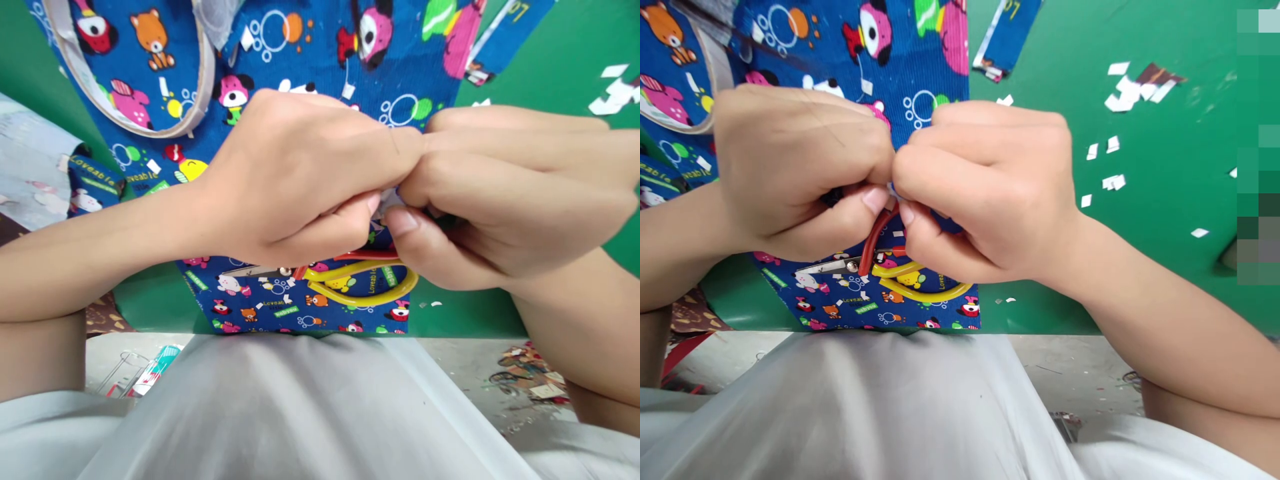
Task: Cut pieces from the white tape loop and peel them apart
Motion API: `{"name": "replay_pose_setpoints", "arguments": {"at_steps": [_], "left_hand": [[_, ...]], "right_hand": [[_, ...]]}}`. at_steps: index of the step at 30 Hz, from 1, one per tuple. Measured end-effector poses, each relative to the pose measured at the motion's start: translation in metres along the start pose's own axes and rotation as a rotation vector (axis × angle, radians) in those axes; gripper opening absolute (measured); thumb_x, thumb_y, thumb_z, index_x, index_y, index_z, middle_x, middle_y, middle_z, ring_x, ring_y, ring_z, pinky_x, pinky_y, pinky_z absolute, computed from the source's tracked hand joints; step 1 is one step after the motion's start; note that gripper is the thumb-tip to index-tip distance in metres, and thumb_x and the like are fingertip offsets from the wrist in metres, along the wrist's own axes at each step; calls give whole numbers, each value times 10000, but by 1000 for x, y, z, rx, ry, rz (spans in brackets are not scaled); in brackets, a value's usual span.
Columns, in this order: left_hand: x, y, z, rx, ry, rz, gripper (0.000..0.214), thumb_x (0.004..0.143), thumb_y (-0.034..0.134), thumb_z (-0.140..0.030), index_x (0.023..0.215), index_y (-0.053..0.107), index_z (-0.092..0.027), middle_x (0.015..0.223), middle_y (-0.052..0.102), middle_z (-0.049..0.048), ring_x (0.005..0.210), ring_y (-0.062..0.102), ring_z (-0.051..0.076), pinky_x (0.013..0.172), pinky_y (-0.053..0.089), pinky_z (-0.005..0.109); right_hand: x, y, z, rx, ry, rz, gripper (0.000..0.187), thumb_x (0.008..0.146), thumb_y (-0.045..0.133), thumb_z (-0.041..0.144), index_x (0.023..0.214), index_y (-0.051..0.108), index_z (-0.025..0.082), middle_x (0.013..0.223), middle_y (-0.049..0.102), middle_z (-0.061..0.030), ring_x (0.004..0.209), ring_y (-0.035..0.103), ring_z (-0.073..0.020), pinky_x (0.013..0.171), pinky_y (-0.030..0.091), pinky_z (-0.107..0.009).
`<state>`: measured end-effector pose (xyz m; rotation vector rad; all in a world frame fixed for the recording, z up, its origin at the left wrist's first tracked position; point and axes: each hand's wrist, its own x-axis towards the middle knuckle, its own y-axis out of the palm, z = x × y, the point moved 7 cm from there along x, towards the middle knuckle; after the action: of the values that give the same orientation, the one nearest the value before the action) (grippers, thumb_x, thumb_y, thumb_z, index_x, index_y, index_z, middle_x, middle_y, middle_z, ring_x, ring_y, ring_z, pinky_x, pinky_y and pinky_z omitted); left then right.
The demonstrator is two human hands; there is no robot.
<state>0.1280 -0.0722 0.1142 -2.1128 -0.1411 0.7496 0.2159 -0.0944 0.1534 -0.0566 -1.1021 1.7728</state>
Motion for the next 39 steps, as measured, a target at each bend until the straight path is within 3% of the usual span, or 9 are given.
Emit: {"name": "replay_pose_setpoints", "arguments": {"at_steps": [6,10,16,20,26,30,34,39], "left_hand": [[-3,-5,-1,-110,49,-101,560,863,128,-378,1135,587,-210,1121,705,17,1219,714,216,1084,568,402],[-1,-3,2,-100,-21,-47,529,855,181,-370,1129,605,-212,1173,718,16,1277,714,269,1120,565,466],[-10,-3,2,-77,122,-141,557,960,119,-407,1201,581,-211,1213,713,-3,1377,666,233,1192,556,412],[-13,-2,4,-85,145,-160,579,987,105,-419,1214,597,-216,1185,713,-3,1506,583,248,1238,538,431],[-4,-4,0,-50,52,-84,614,932,60,-399,1173,600,-234,1156,697,-10,1289,704,204,1140,577,423],[-2,-2,-2,72,20,-8,654,875,41,-345,1246,576,-289,1234,656,-32,1303,690,205,1063,595,449],[-2,-4,-2,79,56,-54,681,886,-13,-336,1233,571,-284,1199,654,-35,1293,695,168,1050,585,419],[-3,-5,-4,89,84,-47,732,868,-68,-325,1227,567,-268,1195,656,-40,1300,700,133,1063,558,395]], "right_hand": [[-1,6,-3,89,66,96,273,930,424,180,658,406,165,655,286,-4,662,246,-56,602,235,-253],[-4,13,-6,147,72,168,251,942,428,163,694,389,171,695,266,-8,684,215,-68,612,201,-281],[-3,9,-7,143,100,97,255,910,457,137,666,395,182,647,265,-9,654,231,-85,596,213,-290],[2,3,-1,79,50,31,224,852,492,126,648,418,182,579,286,-6,602,260,-84,556,254,-280],[3,4,-1,33,31,22,254,854,480,159,613,400,173,561,316,-7,595,259,-66,550,253,-257],[2,3,-1,16,5,12,257,874,471,177,635,378,166,582,260,-4,599,243,-58,562,251,-245],[1,6,-2,-3,34,45,283,898,456,210,637,357,166,582,239,-4,600,229,-65,570,245,-261],[1,7,-1,-43,66,94,267,858,465,207,623,344,164,594,376,-2,595,233,-64,588,258,-268]]}}
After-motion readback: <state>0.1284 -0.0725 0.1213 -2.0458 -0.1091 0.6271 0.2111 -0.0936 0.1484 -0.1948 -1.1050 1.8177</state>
